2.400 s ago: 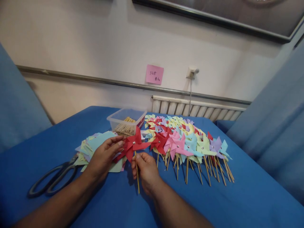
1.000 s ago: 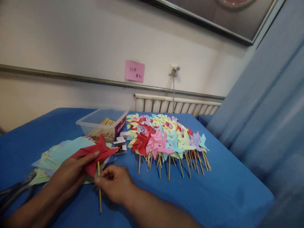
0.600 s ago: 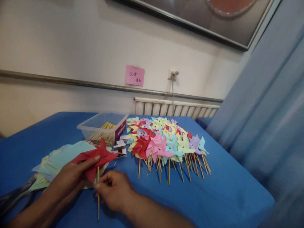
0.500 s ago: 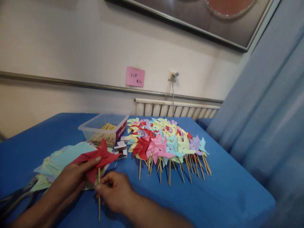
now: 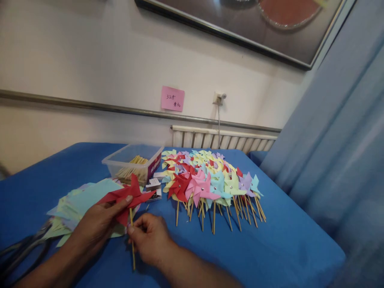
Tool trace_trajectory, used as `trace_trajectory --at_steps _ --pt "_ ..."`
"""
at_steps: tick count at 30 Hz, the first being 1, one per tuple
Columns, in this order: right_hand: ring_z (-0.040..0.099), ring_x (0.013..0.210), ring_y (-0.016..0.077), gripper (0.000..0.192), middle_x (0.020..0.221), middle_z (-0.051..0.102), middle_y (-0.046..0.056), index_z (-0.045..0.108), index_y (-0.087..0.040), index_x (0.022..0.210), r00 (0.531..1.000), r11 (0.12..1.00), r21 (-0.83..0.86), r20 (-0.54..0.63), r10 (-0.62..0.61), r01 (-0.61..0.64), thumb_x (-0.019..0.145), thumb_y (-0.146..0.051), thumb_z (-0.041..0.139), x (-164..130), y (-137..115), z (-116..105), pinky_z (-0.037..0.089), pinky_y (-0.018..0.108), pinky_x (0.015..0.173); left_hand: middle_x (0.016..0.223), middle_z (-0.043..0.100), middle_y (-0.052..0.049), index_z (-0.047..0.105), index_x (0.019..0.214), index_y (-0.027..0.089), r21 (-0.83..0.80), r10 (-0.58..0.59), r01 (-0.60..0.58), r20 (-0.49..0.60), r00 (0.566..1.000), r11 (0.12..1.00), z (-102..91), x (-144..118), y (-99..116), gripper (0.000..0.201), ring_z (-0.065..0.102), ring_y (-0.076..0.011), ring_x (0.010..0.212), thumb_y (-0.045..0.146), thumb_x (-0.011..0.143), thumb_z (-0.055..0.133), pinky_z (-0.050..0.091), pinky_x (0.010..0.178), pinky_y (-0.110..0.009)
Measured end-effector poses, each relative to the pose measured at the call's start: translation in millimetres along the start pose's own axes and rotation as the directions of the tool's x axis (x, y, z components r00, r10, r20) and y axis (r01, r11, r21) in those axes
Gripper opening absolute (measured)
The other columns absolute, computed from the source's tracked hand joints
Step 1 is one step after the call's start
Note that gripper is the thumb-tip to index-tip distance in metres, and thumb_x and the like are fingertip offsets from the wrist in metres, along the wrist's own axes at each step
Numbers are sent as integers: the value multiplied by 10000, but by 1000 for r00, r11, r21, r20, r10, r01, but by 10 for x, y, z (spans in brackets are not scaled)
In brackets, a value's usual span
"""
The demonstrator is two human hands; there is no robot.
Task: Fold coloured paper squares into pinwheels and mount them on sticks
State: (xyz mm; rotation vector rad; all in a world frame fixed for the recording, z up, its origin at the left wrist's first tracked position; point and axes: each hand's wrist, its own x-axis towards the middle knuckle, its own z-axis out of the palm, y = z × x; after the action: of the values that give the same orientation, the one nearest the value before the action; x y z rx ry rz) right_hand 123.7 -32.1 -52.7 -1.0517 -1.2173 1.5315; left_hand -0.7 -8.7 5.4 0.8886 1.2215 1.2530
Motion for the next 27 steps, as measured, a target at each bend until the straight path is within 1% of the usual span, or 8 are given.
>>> trace_trajectory --at_steps 3,6,10,12,16,19,24,27 --pt "424 386 57 408 528 565 -45 553 -177 675 997 999 -6 -69 -46 46 690 -556 703 29 -23 -41 318 186 408 654 709 -12 703 821 161 -52 -10 13 65 998 999 14 -2 5 307 632 -146 551 304 594 851 507 531 -232" --pt "428 397 62 403 535 569 -36 548 -179 676 978 992 -5 -172 -121 122 706 -557 683 35 -73 -148 320 190 414 793 742 -36 703 938 179 -76 -14 21 88 996 997 17 -2 6 402 671 -153 665 296 586 858 528 640 -237" --pt "422 440 74 346 542 531 -39 561 -179 680 929 973 -122 -293 -226 198 772 -504 635 -110 -100 -444 329 200 442 850 737 -75 708 978 157 2 -36 36 144 989 999 14 -16 -4 396 657 -147 679 371 661 808 497 605 -219" --pt "435 483 89 318 560 522 -36 569 -181 687 887 951 -225 -365 -284 212 803 -473 613 -233 -71 -634 332 205 467 838 731 -70 709 973 160 29 -47 43 164 985 999 13 -22 -25 370 646 -140 664 356 673 801 488 601 -216" --pt "422 513 111 303 561 494 -37 575 -190 689 832 914 -370 -443 -334 170 834 -456 583 -410 -10 -943 314 222 491 871 732 -75 702 967 177 114 -69 48 187 980 992 9 -16 -83 343 635 -135 634 371 695 779 399 476 -179" --pt "439 519 128 298 571 512 -25 585 -198 693 811 898 -421 -477 -338 126 854 -447 555 -416 -12 -1042 312 236 504 911 735 -90 698 993 183 189 -100 62 196 975 980 12 -17 -96 369 634 -133 637 403 704 764 336 432 -160" --pt "512 529 160 281 583 593 1 634 -218 701 805 853 -520 -486 -340 47 857 -434 544 -338 -14 -1075 325 255 527 835 740 -94 712 897 176 217 -107 57 227 968 975 31 -10 -103 365 634 -149 611 402 627 810 409 473 -193" --pt "593 601 185 234 675 674 24 671 -228 789 802 837 -546 -484 -350 36 856 -415 547 -323 7 -1091 359 260 557 804 740 -95 706 861 172 240 -84 26 235 968 970 24 48 -173 377 634 -167 605 421 597 809 460 527 -239"
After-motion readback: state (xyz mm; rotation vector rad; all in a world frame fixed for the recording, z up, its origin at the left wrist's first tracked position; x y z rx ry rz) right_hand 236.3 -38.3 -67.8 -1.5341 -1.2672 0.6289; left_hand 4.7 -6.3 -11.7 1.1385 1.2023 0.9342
